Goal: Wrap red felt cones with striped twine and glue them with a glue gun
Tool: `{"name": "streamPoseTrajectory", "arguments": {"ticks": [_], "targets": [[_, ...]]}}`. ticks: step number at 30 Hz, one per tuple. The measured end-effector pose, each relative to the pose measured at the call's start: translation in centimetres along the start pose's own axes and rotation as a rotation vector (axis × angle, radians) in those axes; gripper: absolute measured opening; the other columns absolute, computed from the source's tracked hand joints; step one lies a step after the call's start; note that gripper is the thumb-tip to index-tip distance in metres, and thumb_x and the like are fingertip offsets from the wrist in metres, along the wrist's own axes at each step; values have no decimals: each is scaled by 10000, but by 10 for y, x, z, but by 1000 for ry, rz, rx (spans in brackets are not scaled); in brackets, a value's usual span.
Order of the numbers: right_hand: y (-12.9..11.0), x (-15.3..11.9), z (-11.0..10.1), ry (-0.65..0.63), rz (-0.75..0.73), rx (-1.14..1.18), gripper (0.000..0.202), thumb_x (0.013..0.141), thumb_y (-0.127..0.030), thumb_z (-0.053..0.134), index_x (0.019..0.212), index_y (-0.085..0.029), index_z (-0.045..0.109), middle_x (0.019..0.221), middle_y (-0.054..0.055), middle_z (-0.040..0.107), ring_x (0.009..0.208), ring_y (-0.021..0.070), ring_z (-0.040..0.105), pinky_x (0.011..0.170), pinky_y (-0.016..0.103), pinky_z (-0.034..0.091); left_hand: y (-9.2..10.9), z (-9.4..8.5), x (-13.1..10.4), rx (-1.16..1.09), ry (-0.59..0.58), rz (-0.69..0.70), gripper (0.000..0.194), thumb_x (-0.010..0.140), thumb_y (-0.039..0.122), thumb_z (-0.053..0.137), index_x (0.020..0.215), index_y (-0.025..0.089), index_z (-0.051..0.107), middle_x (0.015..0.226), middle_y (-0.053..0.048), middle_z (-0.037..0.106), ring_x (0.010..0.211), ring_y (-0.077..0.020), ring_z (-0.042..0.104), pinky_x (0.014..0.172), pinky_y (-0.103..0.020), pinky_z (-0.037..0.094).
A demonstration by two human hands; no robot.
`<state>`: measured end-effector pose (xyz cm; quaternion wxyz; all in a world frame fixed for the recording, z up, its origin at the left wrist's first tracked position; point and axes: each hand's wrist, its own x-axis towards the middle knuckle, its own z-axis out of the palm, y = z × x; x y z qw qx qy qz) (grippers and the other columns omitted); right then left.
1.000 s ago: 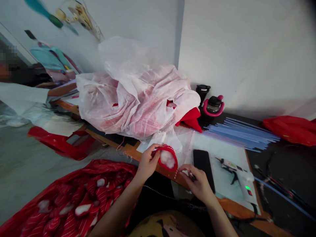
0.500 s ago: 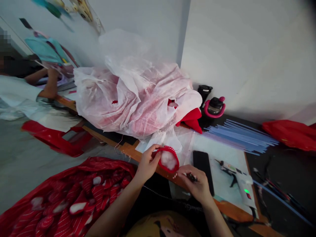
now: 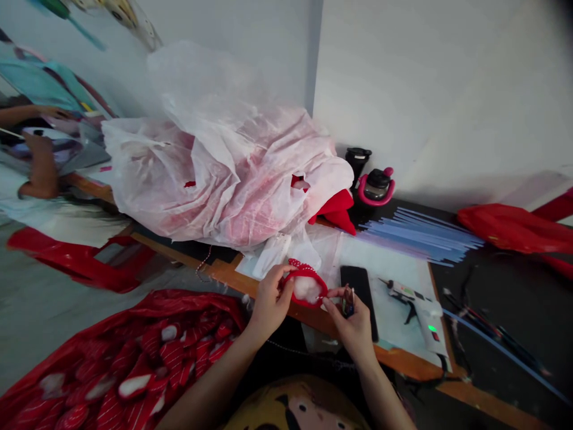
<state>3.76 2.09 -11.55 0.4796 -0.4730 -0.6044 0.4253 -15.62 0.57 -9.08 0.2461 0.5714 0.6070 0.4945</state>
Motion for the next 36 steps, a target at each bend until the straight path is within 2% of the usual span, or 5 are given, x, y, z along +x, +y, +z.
{"name": "streamPoseTrajectory", "arguments": {"ticks": [12, 16, 19, 22, 36], "targets": [[5, -2, 9, 155, 35, 25, 282, 870, -338, 677, 1073, -212, 527, 756, -6, 667, 611, 144, 617, 532, 234, 473, 1, 4, -8, 67, -20, 55, 237, 956, 238, 535, 1178, 193, 603, 1043, -80, 671, 733, -147, 613, 616, -248, 510], [6, -2, 9, 171, 37, 16, 357, 865, -321, 670, 1157, -210, 498, 762, -8, 680, 634, 162, 645, 579, 265, 502, 9, 9, -18, 248, 89, 363, 417, 899, 206, 632, 1305, 215, 538, 1297, -147, 577, 1058, -243, 619, 858, -378, 552], [6, -3, 8, 175, 32, 11, 412, 867, -312, 673, 1217, -213, 479, 759, -21, 669, 672, 173, 664, 637, 285, 519, 12, 17, -21, 450, 46, 658, 311, 875, 186, 670, 1182, 229, 643, 1370, -152, 536, 1217, -307, 548, 1000, -484, 488], [6, -4, 7, 180, 49, 28, 423, 872, -318, 668, 1235, -219, 473, 758, -25, 658, 651, 163, 646, 601, 271, 500, 10, 24, -19, 542, 3, 794, 192, 876, 198, 685, 1065, 227, 700, 1349, -138, 572, 1204, -308, 554, 1042, -547, 440], [7, -4, 3, 174, 58, 59, 406, 884, -337, 663, 1227, -212, 486, 767, -18, 658, 616, 155, 615, 579, 262, 498, -3, 33, -5, 427, 56, 797, 220, 865, 52, 619, 1006, 196, 706, 1244, -123, 602, 1169, -268, 563, 1000, -508, 530]]}}
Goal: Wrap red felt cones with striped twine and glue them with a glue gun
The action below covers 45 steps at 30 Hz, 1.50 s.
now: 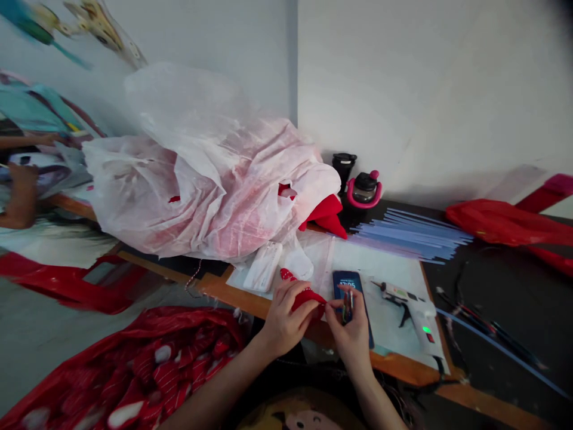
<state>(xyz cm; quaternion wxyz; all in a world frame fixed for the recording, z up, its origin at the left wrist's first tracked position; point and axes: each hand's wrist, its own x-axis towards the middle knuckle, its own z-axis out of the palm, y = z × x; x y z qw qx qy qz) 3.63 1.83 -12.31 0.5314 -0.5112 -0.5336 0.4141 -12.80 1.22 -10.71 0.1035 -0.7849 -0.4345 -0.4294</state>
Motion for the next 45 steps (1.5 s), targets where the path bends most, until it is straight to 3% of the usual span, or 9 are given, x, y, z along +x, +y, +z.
{"name": "streamPoseTrajectory", "arguments": {"ticks": [6, 12, 19, 23, 27, 32, 38, 45], "targets": [[0, 1, -1, -3, -16, -30, 393, 887, -332, 660, 1222, -208, 494, 763, -10, 675, 610, 159, 618, 564, 263, 486, -6, 4, -2, -12, 26, 87, 241, 875, 65, 597, 1032, 209, 709, 1290, -128, 571, 1191, -272, 560, 987, -518, 535], [-1, 1, -1, -4, -22, -37, 399, 876, -339, 674, 1211, -205, 502, 754, -6, 683, 607, 162, 627, 553, 255, 490, -8, 2, -4, -83, -115, 37, 281, 813, 77, 606, 1068, 156, 695, 1353, -186, 511, 1239, -329, 517, 1038, -574, 490], [-4, -15, -16, -87, -46, -226, 323, 921, -371, 630, 1187, -208, 549, 813, 9, 693, 555, 139, 604, 523, 241, 484, -14, -4, -3, -168, -301, 48, 211, 847, 139, 610, 1045, 153, 683, 1305, -169, 561, 1188, -312, 530, 1028, -526, 488], [-2, -26, -38, 19, -165, -450, 237, 939, -361, 614, 1122, -210, 629, 791, 12, 693, 521, 138, 609, 528, 242, 501, -16, -2, -2, -168, -353, 62, 192, 870, 141, 591, 1039, 157, 681, 1261, -159, 585, 1180, -301, 542, 1062, -534, 448], [3, -33, -49, -42, -345, -583, 186, 994, -265, 517, 1070, -200, 674, 923, 79, 733, 782, 200, 733, 680, 262, 561, -15, 1, 0, -162, -389, 58, 212, 887, 147, 576, 1073, 147, 678, 1245, -159, 588, 1181, -298, 534, 1069, -526, 433], [3, -31, -44, -198, -443, -737, 290, 1008, -200, 440, 1171, -189, 679, 1025, 107, 720, 824, 221, 737, 694, 299, 590, -14, 2, 3, -154, -439, 48, 220, 905, 172, 564, 1092, 148, 676, 1197, -149, 591, 1140, -292, 533, 1060, -524, 427], [6, -20, -34, -252, -471, -825, 360, 975, -161, 434, 1267, -174, 643, 1235, 126, 694, 874, 227, 742, 646, 298, 602, -13, 1, 3, -148, -453, 36, 197, 909, 180, 561, 1071, 145, 668, 1154, -144, 586, 1112, -282, 524, 1059, -503, 425], [11, -22, -31, -280, -437, -769, 338, 954, -144, 441, 1230, -172, 634, 1203, 113, 722, 911, 224, 745, 682, 283, 592, -14, 0, 2, -146, -470, 35, 175, 905, 195, 563, 1039, 158, 668, 1140, -135, 567, 1090, -282, 504, 1045, -498, 427]]}}
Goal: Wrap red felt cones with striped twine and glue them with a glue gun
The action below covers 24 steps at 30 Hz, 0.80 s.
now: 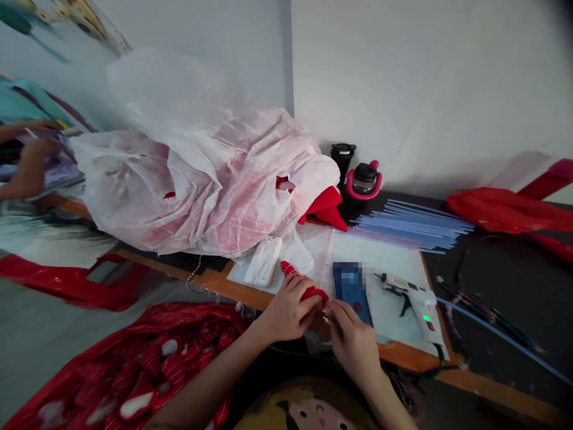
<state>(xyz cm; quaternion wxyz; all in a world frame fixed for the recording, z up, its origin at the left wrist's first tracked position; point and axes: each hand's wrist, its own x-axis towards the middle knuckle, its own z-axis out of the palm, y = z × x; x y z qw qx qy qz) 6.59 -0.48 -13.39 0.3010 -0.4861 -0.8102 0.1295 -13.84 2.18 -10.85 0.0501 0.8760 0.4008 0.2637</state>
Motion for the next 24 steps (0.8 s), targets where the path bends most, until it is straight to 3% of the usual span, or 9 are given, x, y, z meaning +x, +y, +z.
{"name": "streamPoseTrajectory", "arguments": {"ticks": [4, 9, 13, 16, 20, 24], "targets": [[1, 1, -1, 8, 40, -4, 416, 924, -118, 442, 1315, -160, 579, 1185, 117, 723, 910, 228, 736, 715, 300, 591, 0, -1, 0, -2, -8, 5, 168, 897, 194, 575, 1029, 158, 672, 1131, -132, 561, 1093, -279, 502, 1062, -493, 414], [-1, 3, -4, -77, 30, -131, 367, 926, -121, 445, 1241, -184, 623, 1138, 111, 704, 824, 218, 734, 598, 278, 551, -1, 0, 2, 35, -65, -3, 178, 901, 208, 580, 1042, 164, 679, 1096, -125, 566, 1091, -281, 503, 1096, -517, 375], [-4, 4, -12, -27, 96, -167, 339, 1014, -364, 480, 1285, -170, 543, 1047, 114, 730, 790, 241, 750, 550, 279, 509, 0, -2, 5, 67, -138, -23, 177, 923, 251, 568, 1045, 178, 673, 1041, -112, 564, 1070, -280, 512, 1100, -532, 363], [1, 3, -19, -15, 171, -187, 350, 1050, -477, 403, 1160, -168, 525, 885, 80, 752, 685, 234, 748, 509, 275, 450, 1, -5, 10, 73, -175, -28, 158, 936, 248, 550, 1026, 189, 665, 1027, -97, 557, 1072, -271, 514, 1113, -518, 350], [10, 3, -27, -48, 62, -310, 349, 1086, -429, 302, 958, -203, 536, 744, 27, 713, 539, 194, 697, 457, 272, 332, 3, -9, 16, 77, -210, -26, 138, 931, 232, 546, 1003, 193, 657, 1036, -89, 552, 1075, -268, 510, 1118, -510, 341], [11, 8, -33, -83, -50, -350, 426, 1103, -396, 239, 871, -216, 548, 735, 7, 679, 551, 170, 687, 470, 275, 319, 3, -11, 23, 102, -253, -15, 171, 948, 258, 524, 1024, 189, 661, 1045, -100, 551, 1077, -278, 503, 1102, -515, 353]]}}
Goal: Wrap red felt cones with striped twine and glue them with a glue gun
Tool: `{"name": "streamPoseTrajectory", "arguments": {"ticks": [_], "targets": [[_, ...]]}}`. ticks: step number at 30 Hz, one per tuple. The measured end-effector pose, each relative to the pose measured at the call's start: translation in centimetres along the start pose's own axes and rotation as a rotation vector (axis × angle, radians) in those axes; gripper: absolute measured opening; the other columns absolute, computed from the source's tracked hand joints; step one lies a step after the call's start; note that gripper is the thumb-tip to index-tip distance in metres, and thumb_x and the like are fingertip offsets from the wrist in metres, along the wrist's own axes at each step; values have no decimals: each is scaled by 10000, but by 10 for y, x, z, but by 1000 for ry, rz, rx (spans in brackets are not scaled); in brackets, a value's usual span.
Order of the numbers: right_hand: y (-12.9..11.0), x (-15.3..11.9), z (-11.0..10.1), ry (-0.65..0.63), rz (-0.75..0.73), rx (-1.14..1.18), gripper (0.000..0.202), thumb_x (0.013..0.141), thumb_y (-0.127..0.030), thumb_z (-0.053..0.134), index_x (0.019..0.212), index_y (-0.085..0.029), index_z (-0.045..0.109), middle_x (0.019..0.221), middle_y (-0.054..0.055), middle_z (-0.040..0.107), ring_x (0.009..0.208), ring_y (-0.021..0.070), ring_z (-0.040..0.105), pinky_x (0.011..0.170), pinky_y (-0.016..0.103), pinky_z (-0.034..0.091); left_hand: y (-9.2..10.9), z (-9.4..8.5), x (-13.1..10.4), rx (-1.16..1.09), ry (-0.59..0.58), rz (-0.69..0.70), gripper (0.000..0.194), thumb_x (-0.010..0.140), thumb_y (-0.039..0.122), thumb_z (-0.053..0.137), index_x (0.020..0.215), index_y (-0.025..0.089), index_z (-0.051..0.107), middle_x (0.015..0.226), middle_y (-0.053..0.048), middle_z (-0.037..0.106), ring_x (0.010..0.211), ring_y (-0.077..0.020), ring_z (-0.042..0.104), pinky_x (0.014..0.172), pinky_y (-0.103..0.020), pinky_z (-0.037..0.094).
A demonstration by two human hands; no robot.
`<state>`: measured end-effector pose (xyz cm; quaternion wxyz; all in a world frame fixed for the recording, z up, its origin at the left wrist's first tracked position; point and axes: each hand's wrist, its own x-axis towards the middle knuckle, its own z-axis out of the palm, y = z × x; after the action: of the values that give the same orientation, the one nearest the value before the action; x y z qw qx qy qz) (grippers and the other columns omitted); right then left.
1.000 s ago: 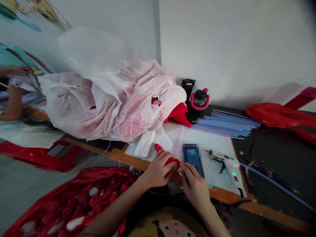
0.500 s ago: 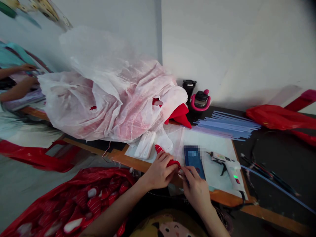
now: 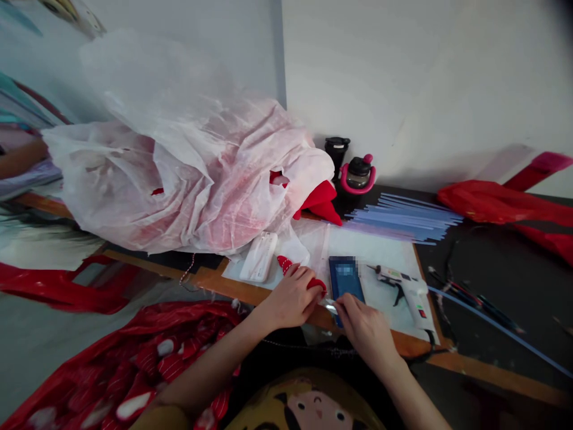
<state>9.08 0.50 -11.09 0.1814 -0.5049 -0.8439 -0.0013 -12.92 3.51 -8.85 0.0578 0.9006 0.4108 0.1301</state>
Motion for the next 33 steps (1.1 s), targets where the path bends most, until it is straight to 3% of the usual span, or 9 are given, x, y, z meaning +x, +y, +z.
{"name": "streamPoseTrajectory", "arguments": {"ticks": [5, 13, 22, 29, 33], "targets": [[2, 10, -6, 11, -66, -50, 506, 1080, -511, 233, 890, -193, 578, 776, 30, 646, 529, 165, 647, 459, 281, 327, 0, -2, 4, 20, -11, 16, 158, 944, 266, 536, 996, 183, 660, 1034, -99, 548, 1073, -281, 499, 1079, -509, 367], [12, 15, -3, -54, -164, -92, 274, 1079, -269, 382, 1038, -136, 618, 880, 67, 636, 577, 156, 632, 484, 273, 370, 0, -2, 4, 7, 38, 20, 136, 939, 247, 541, 952, 176, 656, 995, -92, 543, 1023, -271, 507, 1005, -475, 419], [7, 19, -8, -129, -221, -233, 158, 1017, -155, 507, 1038, -152, 664, 876, 55, 670, 610, 158, 636, 471, 294, 282, 1, -3, 3, 27, 14, 15, 153, 950, 250, 530, 977, 172, 658, 1011, -96, 539, 1035, -270, 503, 1005, -469, 417], [0, 30, -11, -181, -226, -257, 168, 930, -39, 545, 948, -171, 647, 860, 47, 663, 647, 181, 669, 474, 298, 316, -1, -1, 3, 34, 10, 22, 138, 937, 250, 543, 951, 172, 655, 1025, -99, 544, 1040, -281, 500, 993, -473, 419], [1, 29, -6, -136, -302, -225, 267, 831, 62, 526, 913, -166, 639, 801, 47, 659, 584, 189, 672, 456, 294, 357, 1, 0, 3, 66, -5, 9, 199, 924, 308, 572, 1051, 178, 654, 1042, -110, 568, 1031, -288, 526, 972, -474, 421]]}}
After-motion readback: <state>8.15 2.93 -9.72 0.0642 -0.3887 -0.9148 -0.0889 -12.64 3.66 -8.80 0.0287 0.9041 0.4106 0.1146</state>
